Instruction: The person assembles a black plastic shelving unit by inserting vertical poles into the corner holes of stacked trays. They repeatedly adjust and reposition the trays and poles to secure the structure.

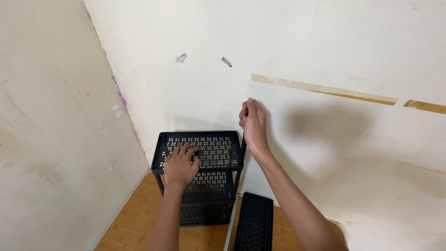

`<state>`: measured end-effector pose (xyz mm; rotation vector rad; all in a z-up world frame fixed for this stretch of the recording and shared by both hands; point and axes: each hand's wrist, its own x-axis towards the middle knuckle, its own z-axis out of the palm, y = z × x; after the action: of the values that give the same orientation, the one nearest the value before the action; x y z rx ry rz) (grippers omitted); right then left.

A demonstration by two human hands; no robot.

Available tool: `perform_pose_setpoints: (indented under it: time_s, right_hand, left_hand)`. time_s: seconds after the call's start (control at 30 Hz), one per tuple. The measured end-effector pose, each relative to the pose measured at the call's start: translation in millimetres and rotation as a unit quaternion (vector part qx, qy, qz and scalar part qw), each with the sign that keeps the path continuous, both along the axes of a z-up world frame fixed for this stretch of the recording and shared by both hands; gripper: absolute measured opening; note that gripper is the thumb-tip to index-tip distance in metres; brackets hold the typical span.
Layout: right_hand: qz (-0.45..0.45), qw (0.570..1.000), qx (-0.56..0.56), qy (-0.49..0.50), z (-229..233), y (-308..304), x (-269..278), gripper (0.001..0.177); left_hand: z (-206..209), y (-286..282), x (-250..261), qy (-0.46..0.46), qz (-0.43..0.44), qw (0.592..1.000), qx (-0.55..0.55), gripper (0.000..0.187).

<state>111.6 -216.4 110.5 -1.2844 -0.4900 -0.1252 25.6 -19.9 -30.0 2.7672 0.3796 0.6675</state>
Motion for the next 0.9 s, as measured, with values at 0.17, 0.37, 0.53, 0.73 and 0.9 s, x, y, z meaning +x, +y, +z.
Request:
perform_pose_setpoints:
  time_s: [0.17, 0.37, 0.53, 0.73, 0.9]
  right_hand:
    - [-0.056, 0.997, -0.043, -0.016, -13.1, 2.9, -12.0, 0.05]
    - [-0.04, 0.998, -0.041, -0.041, -19.2, 10.8, 2.6, 0.053]
    - [0.151, 0.986, -0.074, -0.013, -15.1, -10.2, 30.5, 0.051]
    - [0.274, 0.962, -0.003, -0.005, -11.7, -27.6, 43.8, 0.05]
    - [0.135, 0.986, -0.015, -0.1, -27.3, -19.5, 9.2, 0.039]
  left_hand:
    - [1.7, 1.9, -0.6, 0.017, 0.005, 1.0, -0.004, 0.039]
    - [0.7, 4.0, -2.3, 0.02, 0.003, 1.0, -0.003, 0.04]
    - [-1.9, 4.3, 0.9, 0.016, 0.003, 1.0, -0.008, 0.039]
    - [-4.3, 4.3, 4.8, 0.006, -0.003, 1.0, 0.0, 0.04]
    - [-1.4, 5.9, 4.6, 0.007, -0.006, 1.0, 0.006, 0.04]
